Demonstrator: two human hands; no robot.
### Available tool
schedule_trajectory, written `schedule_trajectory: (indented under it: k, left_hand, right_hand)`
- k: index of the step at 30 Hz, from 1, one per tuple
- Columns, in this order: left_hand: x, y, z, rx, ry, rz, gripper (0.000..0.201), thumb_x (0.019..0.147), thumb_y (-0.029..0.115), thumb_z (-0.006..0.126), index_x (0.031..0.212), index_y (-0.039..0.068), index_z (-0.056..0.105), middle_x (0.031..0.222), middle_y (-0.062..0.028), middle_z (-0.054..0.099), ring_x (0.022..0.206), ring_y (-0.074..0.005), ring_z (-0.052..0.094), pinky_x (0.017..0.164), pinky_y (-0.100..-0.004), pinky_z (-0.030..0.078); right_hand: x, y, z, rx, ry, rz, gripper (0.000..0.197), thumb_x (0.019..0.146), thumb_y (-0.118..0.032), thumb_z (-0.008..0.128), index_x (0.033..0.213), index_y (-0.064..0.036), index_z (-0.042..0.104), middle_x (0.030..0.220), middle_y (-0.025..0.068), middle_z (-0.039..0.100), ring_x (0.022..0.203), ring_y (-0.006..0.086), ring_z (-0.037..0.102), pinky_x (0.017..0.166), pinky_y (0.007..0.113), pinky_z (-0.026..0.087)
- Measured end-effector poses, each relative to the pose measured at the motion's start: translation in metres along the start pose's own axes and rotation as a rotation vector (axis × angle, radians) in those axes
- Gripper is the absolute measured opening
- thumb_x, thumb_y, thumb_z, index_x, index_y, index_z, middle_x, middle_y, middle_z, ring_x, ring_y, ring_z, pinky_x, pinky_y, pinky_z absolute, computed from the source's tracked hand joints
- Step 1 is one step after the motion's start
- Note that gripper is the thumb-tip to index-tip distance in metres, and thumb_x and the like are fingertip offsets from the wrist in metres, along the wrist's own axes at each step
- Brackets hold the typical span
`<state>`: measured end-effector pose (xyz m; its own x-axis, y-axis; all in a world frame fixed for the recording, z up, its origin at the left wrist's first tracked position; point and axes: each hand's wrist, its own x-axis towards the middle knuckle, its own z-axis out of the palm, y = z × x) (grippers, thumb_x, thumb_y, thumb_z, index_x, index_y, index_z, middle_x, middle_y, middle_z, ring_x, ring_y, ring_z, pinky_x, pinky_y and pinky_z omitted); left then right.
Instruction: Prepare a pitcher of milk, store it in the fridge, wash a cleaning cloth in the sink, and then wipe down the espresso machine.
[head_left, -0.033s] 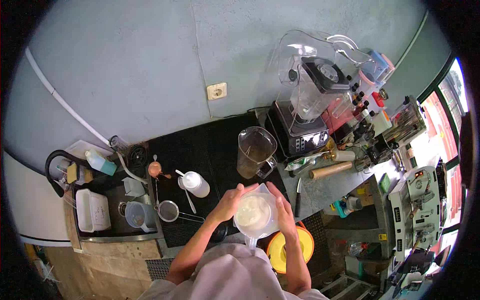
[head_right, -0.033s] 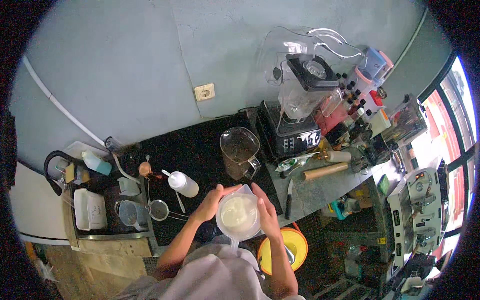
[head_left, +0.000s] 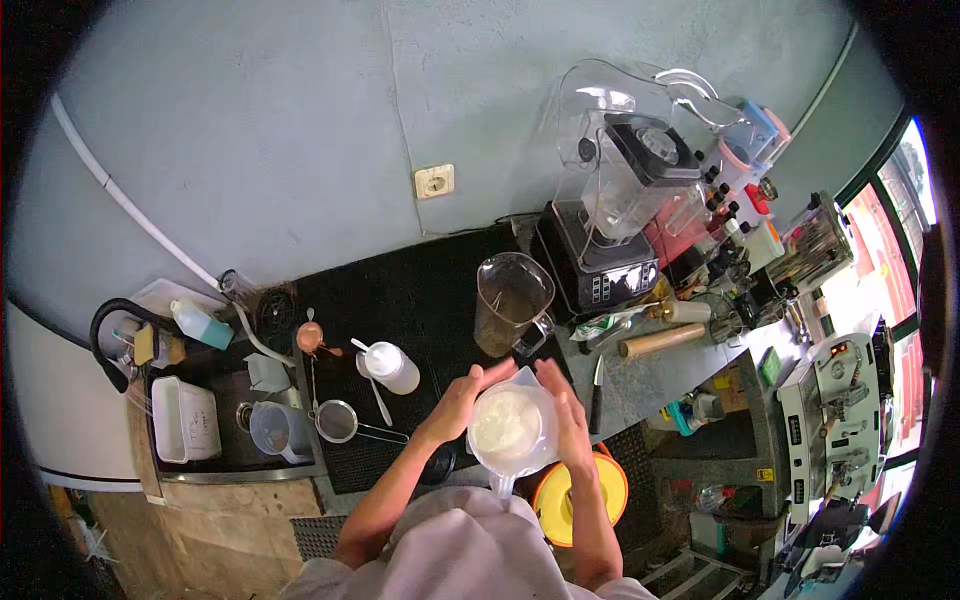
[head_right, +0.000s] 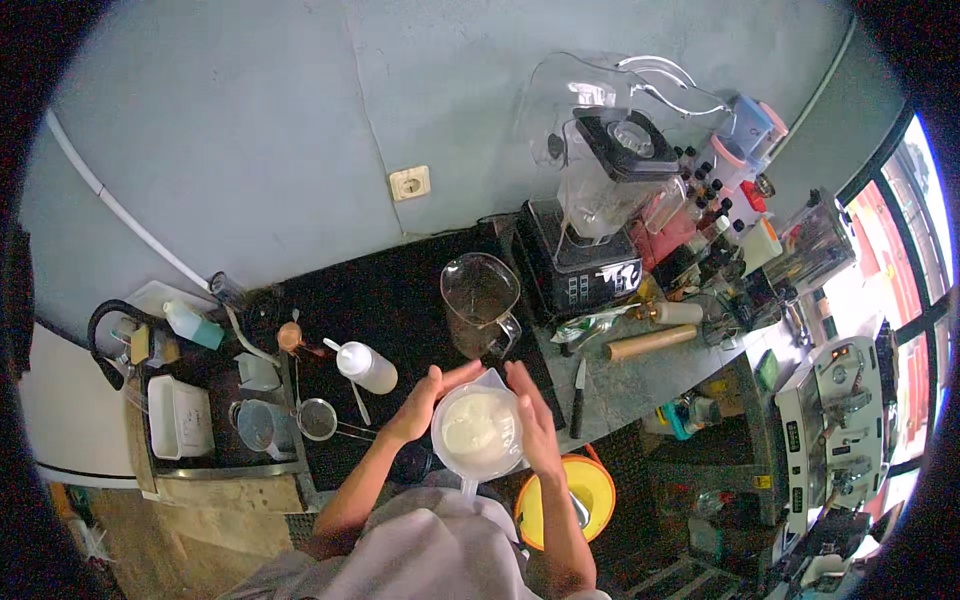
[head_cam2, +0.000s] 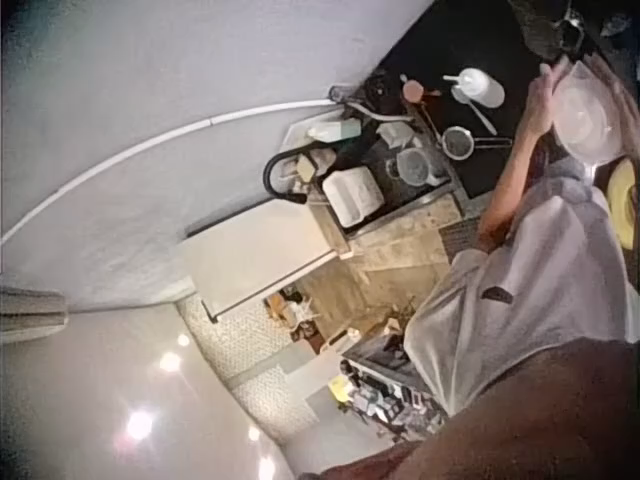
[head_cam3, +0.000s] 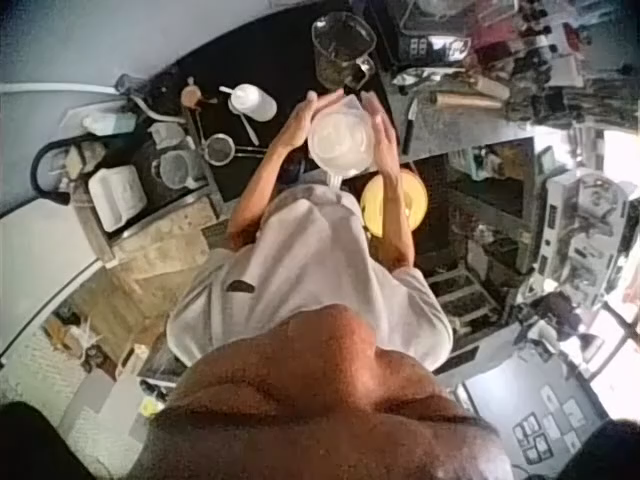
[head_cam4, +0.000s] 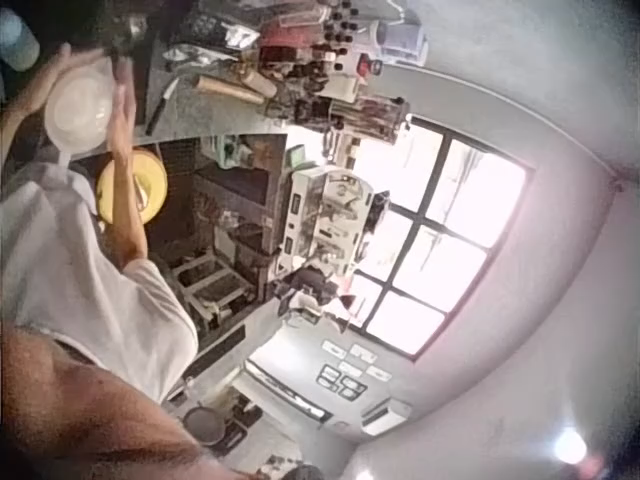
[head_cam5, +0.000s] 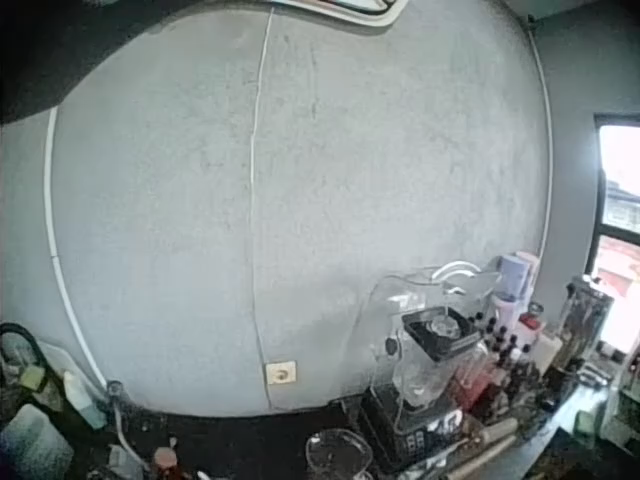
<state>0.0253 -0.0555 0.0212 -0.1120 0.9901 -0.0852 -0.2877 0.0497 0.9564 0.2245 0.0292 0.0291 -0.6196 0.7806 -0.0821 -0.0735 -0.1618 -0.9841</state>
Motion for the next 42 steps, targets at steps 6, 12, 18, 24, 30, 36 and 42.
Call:
schedule_trajectory:
  k: [6, 12, 18, 24, 30, 36, 42]
  left_hand:
    - [-0.001, -0.021, 0.009, -0.255, -0.053, 0.122, 0.105, 0.096, 0.079, 0.010, 0.156, -0.003, 0.032, 0.156, -0.0197, 0.044, 0.142, -0.0279, 0.045, 0.120, -0.0423, 0.033]
    - [-0.009, -0.040, 0.011, -0.320, 0.049, 0.129, 0.118, 0.089, 0.087, 0.004, 0.144, -0.006, 0.051, 0.146, -0.0218, 0.054, 0.133, -0.0278, 0.055, 0.115, -0.0420, 0.040]
    - [-0.009, -0.047, 0.010, -0.309, 0.157, 0.052, 0.123, 0.088, 0.089, 0.005, 0.137, -0.012, 0.055, 0.140, -0.0232, 0.059, 0.127, -0.0295, 0.060, 0.113, -0.0429, 0.043]
    - [-0.029, -0.041, 0.033, -0.277, 0.366, 0.233, 0.127, 0.083, 0.094, 0.010, 0.146, -0.011, 0.046, 0.147, -0.0284, 0.051, 0.140, -0.0357, 0.048, 0.120, -0.0468, 0.031]
    - [-0.029, -0.064, 0.046, -0.087, 0.443, 0.471, 0.118, 0.091, 0.087, 0.016, 0.136, -0.016, 0.053, 0.134, -0.0282, 0.061, 0.127, -0.0332, 0.060, 0.110, -0.0442, 0.044]
    - [-0.030, -0.070, 0.042, -0.080, 0.477, 0.430, 0.114, 0.094, 0.083, 0.013, 0.131, -0.016, 0.057, 0.130, -0.0249, 0.065, 0.119, -0.0316, 0.064, 0.105, -0.0430, 0.048]
    - [-0.032, -0.081, 0.042, -0.208, 0.438, 0.394, 0.107, 0.097, 0.079, 0.014, 0.140, -0.013, 0.049, 0.139, -0.0253, 0.058, 0.130, -0.0318, 0.056, 0.113, -0.0436, 0.041]
  right_hand:
    - [0.006, -0.015, 0.011, 0.084, 0.084, -0.090, 0.068, 0.110, -0.046, 0.042, 0.161, -0.0037, 0.026, 0.138, 0.0231, 0.061, 0.126, 0.0252, 0.060, 0.109, 0.038, 0.045]
    - [0.011, 0.001, 0.006, 0.162, 0.175, 0.063, 0.063, 0.111, -0.047, 0.036, 0.139, 0.0050, 0.058, 0.121, 0.0224, 0.070, 0.108, 0.0222, 0.068, 0.098, 0.032, 0.052]
    - [0.013, 0.000, 0.010, 0.254, 0.281, 0.155, 0.083, 0.107, -0.062, 0.029, 0.133, 0.0116, 0.058, 0.117, 0.0273, 0.071, 0.104, 0.0286, 0.071, 0.096, 0.035, 0.055]
    - [-0.023, 0.024, 0.013, 0.416, 0.352, -0.093, 0.105, 0.098, -0.079, 0.021, 0.141, 0.0114, 0.051, 0.146, 0.0246, 0.055, 0.133, 0.0320, 0.055, 0.116, 0.042, 0.038]
    - [-0.032, 0.054, 0.028, 0.358, 0.422, -0.058, 0.112, 0.093, -0.085, 0.018, 0.140, 0.0116, 0.053, 0.145, 0.0213, 0.056, 0.134, 0.0305, 0.054, 0.119, 0.041, 0.034]
    - [-0.029, 0.061, 0.026, 0.288, 0.576, 0.030, 0.103, 0.100, -0.076, 0.019, 0.127, 0.0128, 0.063, 0.122, 0.0192, 0.070, 0.111, 0.0256, 0.067, 0.103, 0.037, 0.049]
    - [-0.041, 0.072, 0.019, 0.107, 0.687, 0.001, 0.079, 0.108, -0.059, 0.030, 0.124, 0.0096, 0.066, 0.115, 0.0187, 0.072, 0.105, 0.0232, 0.069, 0.096, 0.034, 0.053]
